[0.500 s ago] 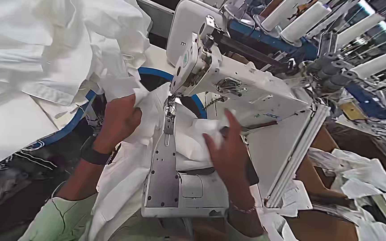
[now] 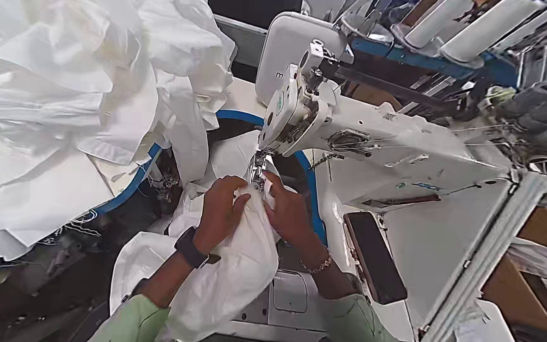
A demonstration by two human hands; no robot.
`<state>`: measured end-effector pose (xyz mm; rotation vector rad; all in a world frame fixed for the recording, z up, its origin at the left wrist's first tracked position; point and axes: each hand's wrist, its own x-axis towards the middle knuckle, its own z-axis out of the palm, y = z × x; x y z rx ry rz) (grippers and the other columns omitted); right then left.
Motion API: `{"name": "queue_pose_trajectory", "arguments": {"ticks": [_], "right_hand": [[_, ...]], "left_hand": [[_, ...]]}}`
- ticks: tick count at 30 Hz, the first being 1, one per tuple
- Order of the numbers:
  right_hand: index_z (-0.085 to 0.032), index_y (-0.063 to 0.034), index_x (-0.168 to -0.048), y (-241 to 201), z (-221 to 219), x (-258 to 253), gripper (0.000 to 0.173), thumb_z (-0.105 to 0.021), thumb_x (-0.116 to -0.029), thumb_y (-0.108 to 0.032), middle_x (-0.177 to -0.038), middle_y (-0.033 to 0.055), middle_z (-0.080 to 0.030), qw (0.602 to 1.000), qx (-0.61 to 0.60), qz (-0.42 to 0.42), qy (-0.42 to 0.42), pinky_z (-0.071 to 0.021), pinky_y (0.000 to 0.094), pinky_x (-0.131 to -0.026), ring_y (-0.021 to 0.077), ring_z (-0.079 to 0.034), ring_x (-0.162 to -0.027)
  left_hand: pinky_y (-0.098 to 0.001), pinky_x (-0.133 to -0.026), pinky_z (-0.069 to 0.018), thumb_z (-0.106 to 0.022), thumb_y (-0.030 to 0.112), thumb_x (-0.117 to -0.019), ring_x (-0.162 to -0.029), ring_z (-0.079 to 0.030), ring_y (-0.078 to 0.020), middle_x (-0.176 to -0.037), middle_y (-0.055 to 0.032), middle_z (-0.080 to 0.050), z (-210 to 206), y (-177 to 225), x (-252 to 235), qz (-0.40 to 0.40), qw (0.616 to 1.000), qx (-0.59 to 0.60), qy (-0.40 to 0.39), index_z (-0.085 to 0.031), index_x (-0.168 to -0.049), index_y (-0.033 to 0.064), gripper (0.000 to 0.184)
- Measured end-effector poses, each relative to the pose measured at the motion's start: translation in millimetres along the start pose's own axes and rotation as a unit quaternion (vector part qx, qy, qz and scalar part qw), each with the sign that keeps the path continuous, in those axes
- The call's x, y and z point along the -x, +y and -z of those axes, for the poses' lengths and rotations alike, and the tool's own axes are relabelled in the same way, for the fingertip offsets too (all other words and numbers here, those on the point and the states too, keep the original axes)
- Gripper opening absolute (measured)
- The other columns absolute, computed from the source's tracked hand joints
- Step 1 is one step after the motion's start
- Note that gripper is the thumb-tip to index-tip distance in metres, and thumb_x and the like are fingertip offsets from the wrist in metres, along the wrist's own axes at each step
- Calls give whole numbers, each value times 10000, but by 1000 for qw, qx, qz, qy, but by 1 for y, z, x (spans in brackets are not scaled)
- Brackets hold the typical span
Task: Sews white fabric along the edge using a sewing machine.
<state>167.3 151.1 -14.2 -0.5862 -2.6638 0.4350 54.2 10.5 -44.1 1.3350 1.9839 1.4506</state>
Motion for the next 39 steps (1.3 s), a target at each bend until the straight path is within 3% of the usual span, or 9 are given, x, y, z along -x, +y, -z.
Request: {"name": "queue_pose_trajectory", "arguments": {"ticks": [2, 4, 8, 10, 13, 20, 27, 33, 39], "right_hand": [[-615, 47, -1335, 17, 37, -1, 443, -658, -984, -220, -927, 269, -723, 986, 54, -154, -39, -529, 636, -759, 469, -704, -847], [-683, 67, -1173, 45, 59, -5, 334, -549, -1053, -215, -1001, 302, -706, 959, 114, -255, -56, -485, 656, -849, 493, -681, -989], [-739, 58, -1035, 35, 33, 9, 250, -569, -1012, -123, -886, 234, -733, 991, 68, -109, 46, -557, 575, -728, 404, -730, -828], [-758, 12, -990, 20, 16, 9, 213, -595, -962, -121, -796, 167, -732, 996, 40, -31, 73, -566, 496, -610, 330, -730, -710], [-737, 60, -1012, 35, 25, 5, 255, -572, -1002, -134, -793, 230, -715, 987, 56, -99, 117, -537, 555, -634, 391, -716, -722], [-792, -15, -949, 33, -13, 6, 153, -662, -917, -89, -1164, 165, -756, 990, -70, 51, 107, -610, 405, -756, 274, -767, -934], [-752, 7, -1117, 45, -10, 8, 286, -585, -927, -127, -970, 104, -782, 991, -107, 65, 50, -574, 387, -681, 216, -735, -794], [-705, 7, -843, 39, -7, 11, 191, -574, -886, -126, -1256, 157, -723, 993, -79, 90, 12, -519, 399, -567, 234, -716, -712], [-682, 22, -810, 33, -6, 12, 169, -595, -855, -116, -1220, 200, -720, 993, -76, 86, 16, -505, 383, -516, 228, -686, -636]], "left_hand": [[-482, -932, -568, -596, 159, -1005, -1069, -691, -328, -1192, -233, -675, -29, -16, -10, 41, 997, -4, 58, -614, -1235, -86, 337], [-495, -839, -584, -530, 215, -1021, -981, -717, -331, -1129, -213, -699, -41, -11, -9, 58, 995, -39, 77, -578, -1309, -59, 400], [-619, -906, -503, -510, 340, -1060, -1059, -678, -444, -1224, -275, -669, -37, -6, -31, 116, 989, -90, 17, -372, -1564, 13, 617], [-587, -935, -526, -656, 385, -969, -1121, -663, -443, -1310, -295, -625, -45, -13, -38, 82, 978, -126, 141, -472, -1472, -46, 688], [-508, -779, -591, -648, 306, -986, -898, -729, -361, -1049, -231, -709, -44, -9, -31, 72, 981, -107, 147, -658, -1165, -63, 410], [-565, -869, -528, -679, 374, -957, -983, -674, -401, -1185, -243, -668, -30, -10, -45, 119, 988, -102, -1, -452, -1543, 61, 701], [-485, -765, -555, -671, 263, -968, -823, -679, -303, -1081, -191, -702, -42, -7, -35, 89, 988, -66, 106, -685, -1245, 13, 374], [-591, -911, -521, -628, 440, -964, -1185, -587, -511, -1454, -315, -509, -27, -13, -16, -12, 979, -205, -9, -617, -1420, 84, 579], [-666, -1073, -402, -512, 140, -1012, -1347, -556, -424, -1479, -203, -562, -32, -29, -34, -92, 970, -225, -4, -617, -1333, -33, 379]]}}
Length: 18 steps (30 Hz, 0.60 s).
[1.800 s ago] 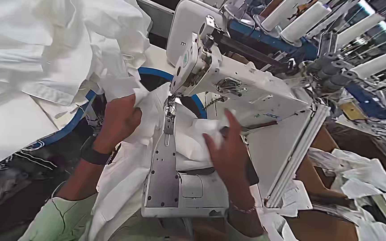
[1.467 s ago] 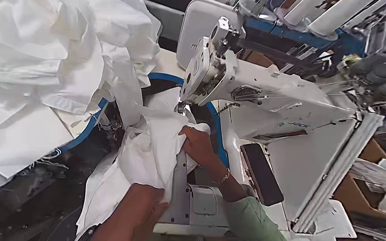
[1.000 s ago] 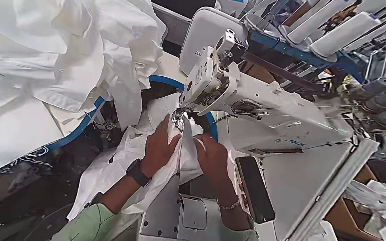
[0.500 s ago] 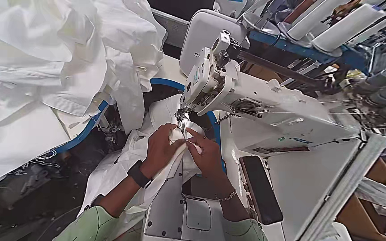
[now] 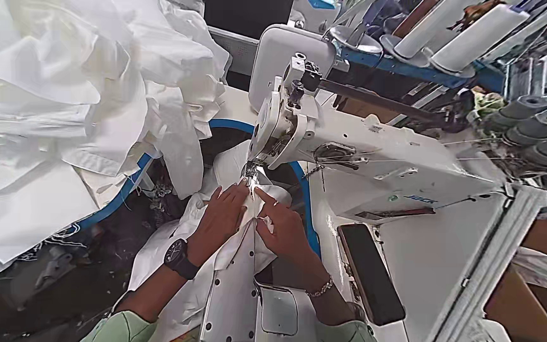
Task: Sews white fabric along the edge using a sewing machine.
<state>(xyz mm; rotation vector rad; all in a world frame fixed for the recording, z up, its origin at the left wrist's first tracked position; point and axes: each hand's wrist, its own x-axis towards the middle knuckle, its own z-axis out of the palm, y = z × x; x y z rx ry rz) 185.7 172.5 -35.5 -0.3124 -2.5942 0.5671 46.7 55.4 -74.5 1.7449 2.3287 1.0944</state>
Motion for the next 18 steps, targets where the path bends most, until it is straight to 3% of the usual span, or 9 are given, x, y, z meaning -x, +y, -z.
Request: {"name": "queue_pose_trajectory", "arguments": {"ticks": [2, 4, 6, 9, 11, 13, 16, 18], "right_hand": [[-673, 4, -797, 1, 0, -2, 169, -588, -852, -132, -1198, 186, -730, 1000, 8, -2, 4, -480, 351, -488, 192, -654, -589], [-681, -3, -806, 0, -5, -2, 171, -589, -844, -142, -1108, 177, -743, 1000, 8, -8, 18, -458, 320, -466, 165, -616, -552], [-664, -6, -793, -2, -10, -7, 165, -605, -859, -144, -1234, 203, -713, 999, -36, -30, 15, -463, 258, -527, 105, -607, -600], [-638, 44, -789, -7, -20, -19, 209, -650, -883, -142, -1347, 261, -620, 982, -161, -94, 1, -417, 167, -610, -1, -528, -690], [-607, 33, -762, -10, -25, -24, 216, -664, -868, -146, -1333, 267, -623, 981, -161, -106, 14, -421, 165, -623, -3, -540, -716], [-654, 31, -750, -14, -26, -20, 208, -689, -844, -152, -1276, 240, -677, 986, -119, -104, 61, -442, 157, -592, -10, -564, -667], [-673, 40, -763, -10, -26, -21, 206, -710, -815, -156, -1225, 172, -714, 976, -158, -131, 77, -366, 104, -534, -104, -460, -592], [-653, 43, -738, -9, -25, -20, 187, -721, -805, -118, -1248, 181, -701, 966, -201, -145, 70, -348, 97, -527, -120, -434, -596]], "left_hand": [[-672, -1039, -430, -542, 153, -990, -1311, -577, -452, -1423, -213, -607, -4, -2, -3, -27, 998, -24, 55, -680, -1231, -28, 331], [-592, -951, -523, -577, 133, -976, -1205, -651, -437, -1350, -229, -649, -6, 0, -1, -45, 994, -42, 91, -714, -1168, -29, 286], [-493, -927, -572, -583, 73, -962, -1152, -691, -406, -1351, -244, -645, -3, 5, 0, -13, 998, 13, 68, -665, -1242, -81, 330], [-489, -1023, -519, -509, -36, -972, -1244, -635, -422, -1398, -270, -602, 11, 14, -6, 68, 989, 128, 7, -558, -1367, -113, 405], [-507, -1006, -531, -502, -62, -967, -1225, -640, -451, -1357, -296, -619, 6, 11, -9, 29, 992, 120, 31, -633, -1255, -101, 319], [-500, -907, -585, -538, -43, -957, -1158, -672, -464, -1319, -304, -634, -6, 5, -8, -13, 993, 92, 75, -679, -1129, -54, 223], [-487, -884, -593, -554, -34, -943, -1164, -667, -470, -1335, -302, -625, -10, 3, -10, -21, 991, 94, 96, -672, -1089, -57, 189], [-478, -901, -588, -548, -31, -949, -1177, -661, -468, -1335, -299, -627, -10, 4, -8, -20, 991, 91, 91, -664, -1101, -69, 195]]}}
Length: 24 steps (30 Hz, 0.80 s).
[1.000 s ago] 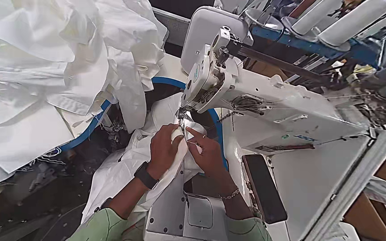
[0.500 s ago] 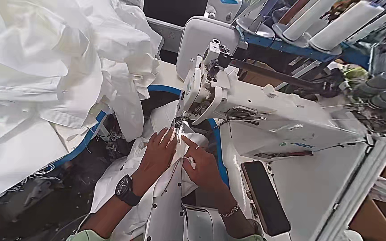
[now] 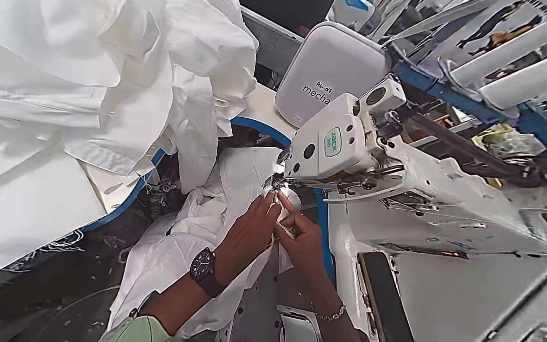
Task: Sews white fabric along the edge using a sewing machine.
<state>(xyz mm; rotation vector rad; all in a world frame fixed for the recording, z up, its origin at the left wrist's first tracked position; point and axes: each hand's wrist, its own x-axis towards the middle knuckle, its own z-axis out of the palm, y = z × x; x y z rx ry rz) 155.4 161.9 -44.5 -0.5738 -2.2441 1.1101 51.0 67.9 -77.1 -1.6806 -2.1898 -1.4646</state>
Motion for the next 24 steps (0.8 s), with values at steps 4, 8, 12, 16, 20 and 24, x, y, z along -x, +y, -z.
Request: {"name": "queue_pose_trajectory", "arguments": {"ticks": [4, 8, 12, 16, 20, 24], "right_hand": [[-658, -18, -732, -8, -4, 3, 224, -678, -871, -193, -1282, 187, -692, 987, 151, 55, 22, -457, 159, -584, -5, -586, -678], [-715, 16, -836, -25, -26, 0, 197, -585, -899, -117, -781, 172, -664, 922, 356, 129, 80, -495, 350, -473, 257, -667, -610], [-725, 43, -894, -51, 0, 42, 153, -615, -903, -65, -745, 180, -681, 897, 440, 38, 19, -528, 459, -467, 326, -687, -584], [-715, 36, -955, -37, 34, 66, 202, -626, -958, -145, -866, 226, -706, 828, 400, -255, -299, -508, 606, -746, 423, -696, -871], [-653, 87, -1143, 17, 16, 41, 339, -721, -904, -144, -1133, 282, -665, 780, 282, -238, -505, -453, 598, -983, 421, -624, -1125], [-494, 139, -1398, 15, -7, 43, 578, -736, -910, -57, -1403, 337, -539, 758, 316, -254, -511, -340, 544, -1142, 445, -494, -1346]], "left_hand": [[-438, -917, -586, -544, -22, -955, -1179, -672, -427, -1334, -278, -636, -3, -2, -2, 2, 1000, 3, 26, -665, -1110, -61, 200], [-500, -1011, -526, -491, -40, -986, -1256, -616, -452, -1371, -317, -593, 0, -6, -12, 63, 995, 76, -7, -641, -1145, -96, 226], [-493, -915, -540, -577, 152, -990, -1036, -671, -348, -1105, -218, -688, 31, 12, 6, 132, 984, 115, -28, -644, -1205, -70, 316], [-499, -745, -571, -704, 219, -889, -815, -690, -323, -945, -153, -709, 75, 39, 92, 249, 961, 63, -99, -614, -1316, -27, 501], [-550, -797, -571, -656, 113, -878, -896, -718, -388, -1009, -201, -734, 46, 17, 141, 236, 971, -31, 6, -675, -1208, -63, 375], [-477, -794, -593, -652, 194, -933, -915, -721, -353, -1102, -229, -711, 34, 19, 144, 227, 973, 30, 11, -598, -1325, -82, 482]]}}
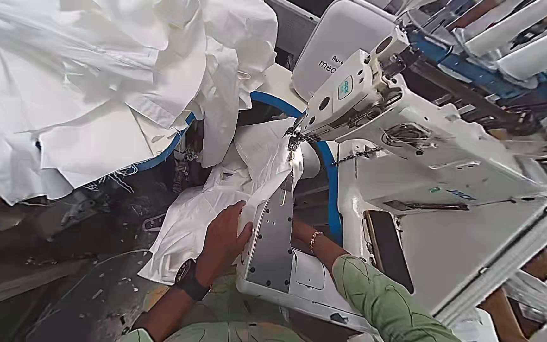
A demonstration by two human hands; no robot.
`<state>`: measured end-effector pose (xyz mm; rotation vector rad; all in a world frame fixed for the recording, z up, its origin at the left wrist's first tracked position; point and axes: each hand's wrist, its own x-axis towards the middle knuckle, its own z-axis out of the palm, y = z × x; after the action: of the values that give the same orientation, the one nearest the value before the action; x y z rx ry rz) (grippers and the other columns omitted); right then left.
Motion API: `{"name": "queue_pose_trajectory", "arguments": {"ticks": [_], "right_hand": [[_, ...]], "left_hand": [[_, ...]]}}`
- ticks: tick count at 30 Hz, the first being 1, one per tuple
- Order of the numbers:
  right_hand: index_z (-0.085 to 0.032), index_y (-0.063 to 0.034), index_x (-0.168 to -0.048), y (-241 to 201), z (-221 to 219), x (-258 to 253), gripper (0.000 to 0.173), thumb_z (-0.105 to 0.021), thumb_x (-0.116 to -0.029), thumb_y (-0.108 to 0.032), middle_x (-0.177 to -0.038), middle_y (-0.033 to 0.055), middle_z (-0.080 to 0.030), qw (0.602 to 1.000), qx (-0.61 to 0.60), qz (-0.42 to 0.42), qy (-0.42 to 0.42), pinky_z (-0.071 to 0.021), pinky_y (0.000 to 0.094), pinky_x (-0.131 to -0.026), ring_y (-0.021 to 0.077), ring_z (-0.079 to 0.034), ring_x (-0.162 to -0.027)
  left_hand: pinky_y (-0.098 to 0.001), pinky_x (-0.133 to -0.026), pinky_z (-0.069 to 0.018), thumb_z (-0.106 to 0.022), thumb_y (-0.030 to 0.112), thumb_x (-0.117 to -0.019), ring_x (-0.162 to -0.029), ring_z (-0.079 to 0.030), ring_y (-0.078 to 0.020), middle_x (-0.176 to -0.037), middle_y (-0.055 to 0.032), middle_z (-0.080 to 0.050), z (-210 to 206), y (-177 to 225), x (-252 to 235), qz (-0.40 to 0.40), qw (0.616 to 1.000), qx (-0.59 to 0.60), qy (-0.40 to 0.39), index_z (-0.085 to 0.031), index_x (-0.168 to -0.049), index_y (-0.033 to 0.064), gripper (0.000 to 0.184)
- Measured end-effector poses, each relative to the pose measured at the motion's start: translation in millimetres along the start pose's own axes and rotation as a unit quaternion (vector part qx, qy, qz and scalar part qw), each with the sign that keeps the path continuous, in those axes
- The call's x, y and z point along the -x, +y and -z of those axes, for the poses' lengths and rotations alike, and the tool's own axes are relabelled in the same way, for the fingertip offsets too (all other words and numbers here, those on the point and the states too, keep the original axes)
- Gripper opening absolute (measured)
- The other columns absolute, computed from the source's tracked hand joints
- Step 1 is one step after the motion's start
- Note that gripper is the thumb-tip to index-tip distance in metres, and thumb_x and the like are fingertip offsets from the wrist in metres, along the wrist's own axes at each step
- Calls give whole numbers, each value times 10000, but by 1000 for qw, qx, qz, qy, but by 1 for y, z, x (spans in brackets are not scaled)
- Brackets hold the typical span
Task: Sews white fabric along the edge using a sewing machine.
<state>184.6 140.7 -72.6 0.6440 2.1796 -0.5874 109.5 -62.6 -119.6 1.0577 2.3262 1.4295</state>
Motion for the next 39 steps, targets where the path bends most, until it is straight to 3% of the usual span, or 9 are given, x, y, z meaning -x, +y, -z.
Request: {"name": "queue_pose_trajectory", "arguments": {"ticks": [5, 10, 13, 16, 19, 21, 27, 35, 39], "right_hand": [[-598, 98, -1314, 3, -4, 11, 463, -675, -960, -191, -1326, 310, -610, 994, 110, 11, 27, -395, 585, -1082, 442, -558, -1281], [-643, 63, -1266, -1, -7, 13, 419, -622, -989, -252, -1252, 288, -657, 984, 163, 9, 71, -441, 593, -1018, 439, -612, -1205], [-690, 88, -1089, 10, 4, 34, 319, -591, -989, -199, -1061, 284, -701, 976, 111, 58, 179, -495, 590, -915, 426, -680, -1048], [-731, -31, -914, 47, -7, 77, 123, -614, -931, -65, -851, -25, -744, 856, -223, 199, 422, -592, 251, -836, 32, -710, -833], [-718, -168, -761, 22, -47, 125, 206, -611, -917, -85, -775, -139, -718, 796, -370, 217, 427, -548, 149, -748, -83, -655, -769], [-658, 22, -736, -6, -78, 138, 249, -569, -947, -74, -694, 44, -639, 839, -294, 238, 391, -516, 222, -707, 33, -623, -714], [-580, 32, -668, 16, -31, 195, 364, -552, -985, -143, -533, 110, -501, 901, -52, 139, 408, -395, 309, -499, 164, -499, -494], [-674, 19, -793, -68, -25, 150, 231, -601, -951, -133, -602, 151, -623, 932, 85, 92, 340, -503, 474, -463, 322, -667, -541], [-667, 32, -767, -77, -8, 161, 287, -596, -966, -162, -633, 164, -624, 948, 71, 76, 301, -500, 463, -485, 326, -664, -576]], "left_hand": [[-583, -962, -501, -792, 193, -823, -1217, -611, -439, -1378, -256, -598, 6, -20, 7, -53, 995, -37, -70, -476, -1467, -58, 760], [-560, -855, -559, -691, 235, -936, -962, -714, -394, -1081, -229, -715, 15, -47, 19, -97, 986, -20, -132, -602, -1338, -45, 498], [-360, -600, -461, -565, 67, -942, -611, -566, -167, -673, -94, -619, 55, -39, 5, -36, 969, 187, -156, -702, -844, -31, 195], [-125, -469, -335, -493, 133, -920, -507, -438, 100, -552, 157, -499, 104, -35, -18, -43, 882, 367, -292, -563, -607, 171, 323], [-259, -626, -421, -508, 299, -1009, -651, -498, -24, -697, 57, -520, 94, -14, -41, 13, 905, 254, -340, -623, -855, 79, 293], [-364, -665, -488, -611, 347, -1004, -675, -561, -137, -752, -42, -589, 68, 16, -35, 48, 940, 185, -283, -647, -1118, -2, 369], [-277, -419, -435, -552, 186, -983, -421, -509, -125, -535, -36, -533, 35, 52, -10, -140, 981, 86, -102, -712, -980, 19, 232], [-256, -544, -476, -588, 141, -943, -611, -590, -159, -684, -56, -612, 10, 40, -28, -210, 970, 126, -15, -721, -804, 72, 204], [-430, -512, -498, -615, 110, -967, -514, -619, -289, -620, -152, -613, 38, 54, -43, -89, 955, 125, -255, -666, -1145, -78, 265]]}}
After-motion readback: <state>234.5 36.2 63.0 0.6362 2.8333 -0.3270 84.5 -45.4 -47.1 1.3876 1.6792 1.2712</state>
